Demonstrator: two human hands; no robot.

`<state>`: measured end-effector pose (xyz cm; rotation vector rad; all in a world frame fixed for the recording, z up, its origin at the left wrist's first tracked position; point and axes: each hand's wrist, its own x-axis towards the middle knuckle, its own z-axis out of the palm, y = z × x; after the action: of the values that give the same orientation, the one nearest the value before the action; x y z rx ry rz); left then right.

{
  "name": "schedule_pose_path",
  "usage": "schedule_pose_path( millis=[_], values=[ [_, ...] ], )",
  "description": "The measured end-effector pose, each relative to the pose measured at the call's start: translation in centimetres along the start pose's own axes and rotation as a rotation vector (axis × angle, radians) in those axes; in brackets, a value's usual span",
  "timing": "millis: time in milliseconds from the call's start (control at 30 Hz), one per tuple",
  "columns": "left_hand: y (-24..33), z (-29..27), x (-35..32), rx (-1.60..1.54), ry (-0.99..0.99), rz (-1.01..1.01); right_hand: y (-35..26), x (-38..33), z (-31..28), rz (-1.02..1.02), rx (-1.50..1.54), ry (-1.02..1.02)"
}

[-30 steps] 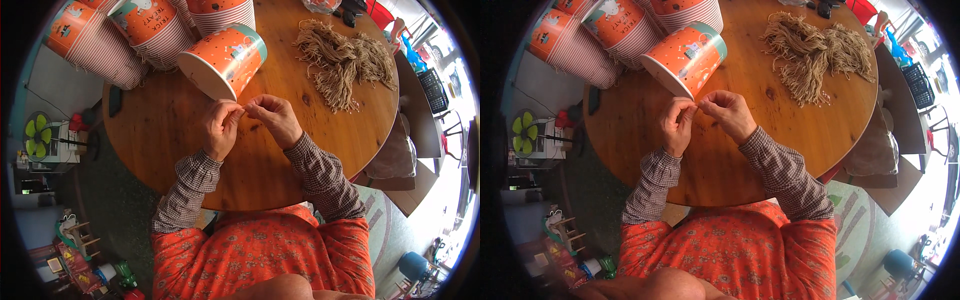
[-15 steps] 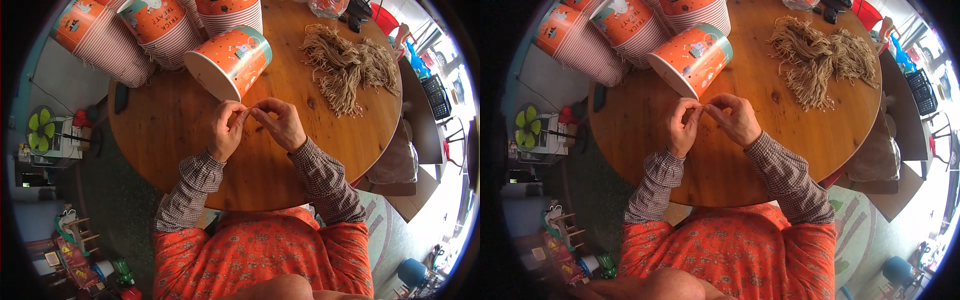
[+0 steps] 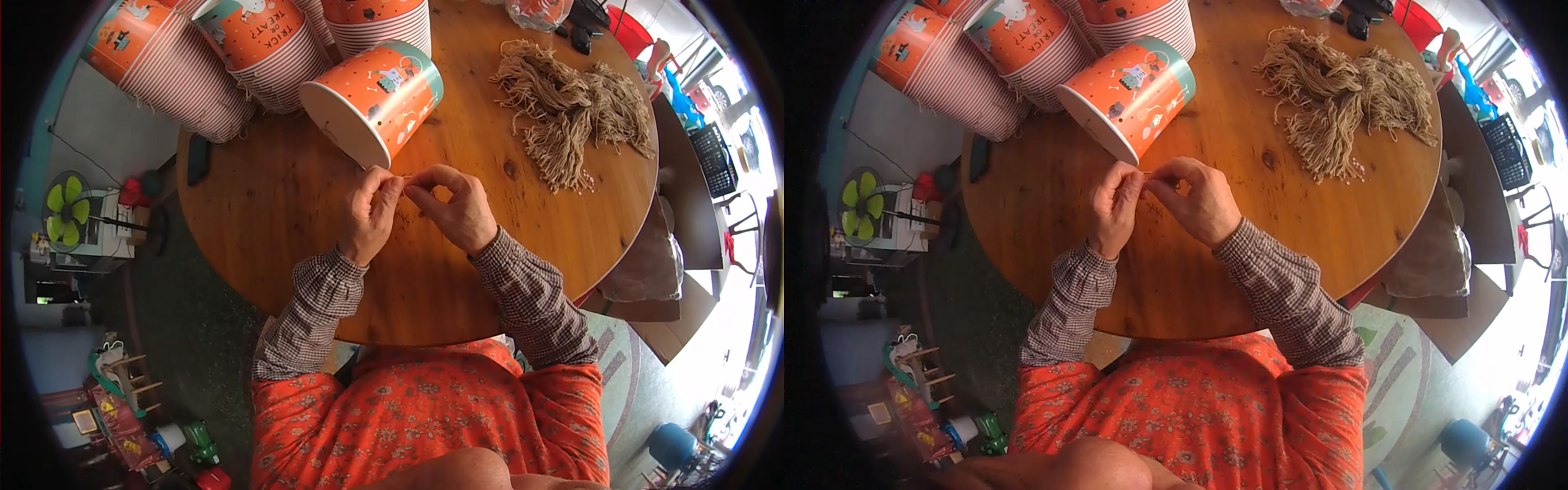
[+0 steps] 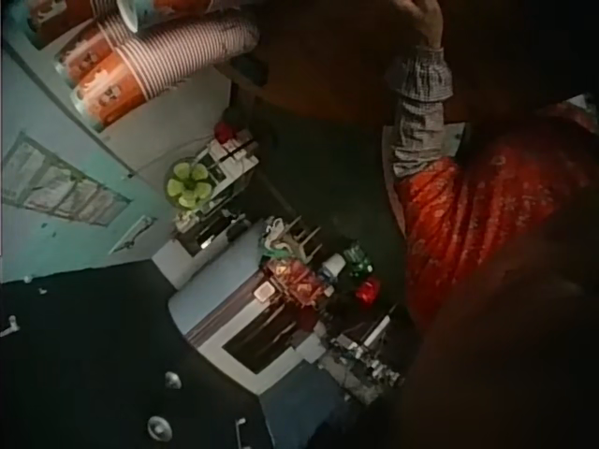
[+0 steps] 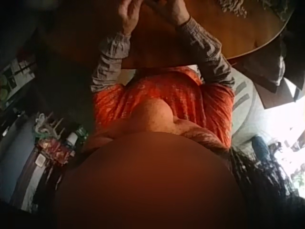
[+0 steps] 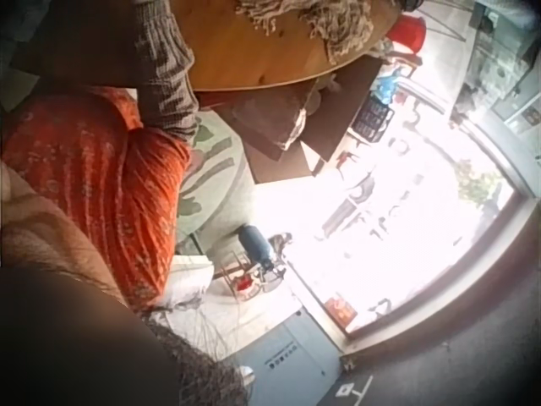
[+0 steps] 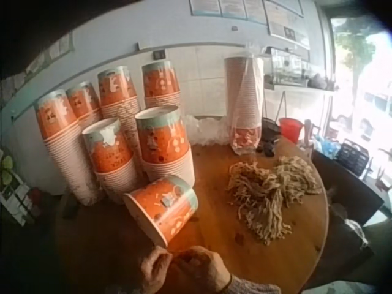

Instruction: Threading and tying a pre-cut piece of string to a paper cup.

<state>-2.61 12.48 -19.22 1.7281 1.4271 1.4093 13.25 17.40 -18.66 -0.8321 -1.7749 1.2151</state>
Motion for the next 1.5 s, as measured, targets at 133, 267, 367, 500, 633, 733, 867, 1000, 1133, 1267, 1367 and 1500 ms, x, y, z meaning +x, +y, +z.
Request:
schedule_pose_path(
  millis=[133, 267, 367, 500, 633, 733, 867, 1000, 1133, 1267, 1367, 1500],
  values=[
    [-0.6, 0.4, -0.1, -0.071, 0.0, 0.047, -0.1, 0.0, 0.0, 0.035, 0.016, 0.022],
    [-0.5, 0.5, -0.1, -0.11, -0.019, 0.035, 0.7, 0.1, 0.1, -0.001, 0.016, 0.04],
    [-0.9, 0.6, -0.2, -0.079, 0.01, 0.082, 0.4, 0.1, 0.2, -0.014, 0.038, 0.034],
    [-0.1, 0.6, 0.0, -0.075, 0.121, 0.119, -0.1, 0.6, 0.4, 0.183, 0.257, 0.007],
    [0.0, 0.2, 1.5, -0.285, 0.355, 0.068, -0.4, 2.9, 0.9, 0.089, 0.288, 0.141],
    [0.8, 0.4, 2.8, -0.357, 0.253, 0.008, 0.2, 4.5, 1.6, -0.012, 0.313, 0.257],
    [-0.8, 0.8, 3.6, -0.273, 0.193, -0.064, 0.5, 5.0, 2.3, -0.032, 0.413, 0.27],
    [-2.1, 1.4, 2.9, -0.166, 0.252, 0.023, 0.3, 4.6, 2.1, -0.049, 0.309, 0.276],
    [-1.9, 1.6, 3.0, -0.165, 0.244, 0.065, 0.5, 4.3, 1.7, -0.067, 0.242, 0.268],
    [-1.9, 1.5, 3.0, -0.119, 0.216, 0.093, 0.9, 4.3, 1.7, -0.087, 0.202, 0.261],
    [-1.9, 1.4, 3.0, -0.111, 0.199, 0.087, 0.6, 4.2, 1.6, -0.088, 0.194, 0.255],
    [-1.6, 1.5, 2.8, -0.032, 0.213, 0.174, -0.1, 4.0, 1.4, -0.139, 0.073, 0.252]
  ],
)
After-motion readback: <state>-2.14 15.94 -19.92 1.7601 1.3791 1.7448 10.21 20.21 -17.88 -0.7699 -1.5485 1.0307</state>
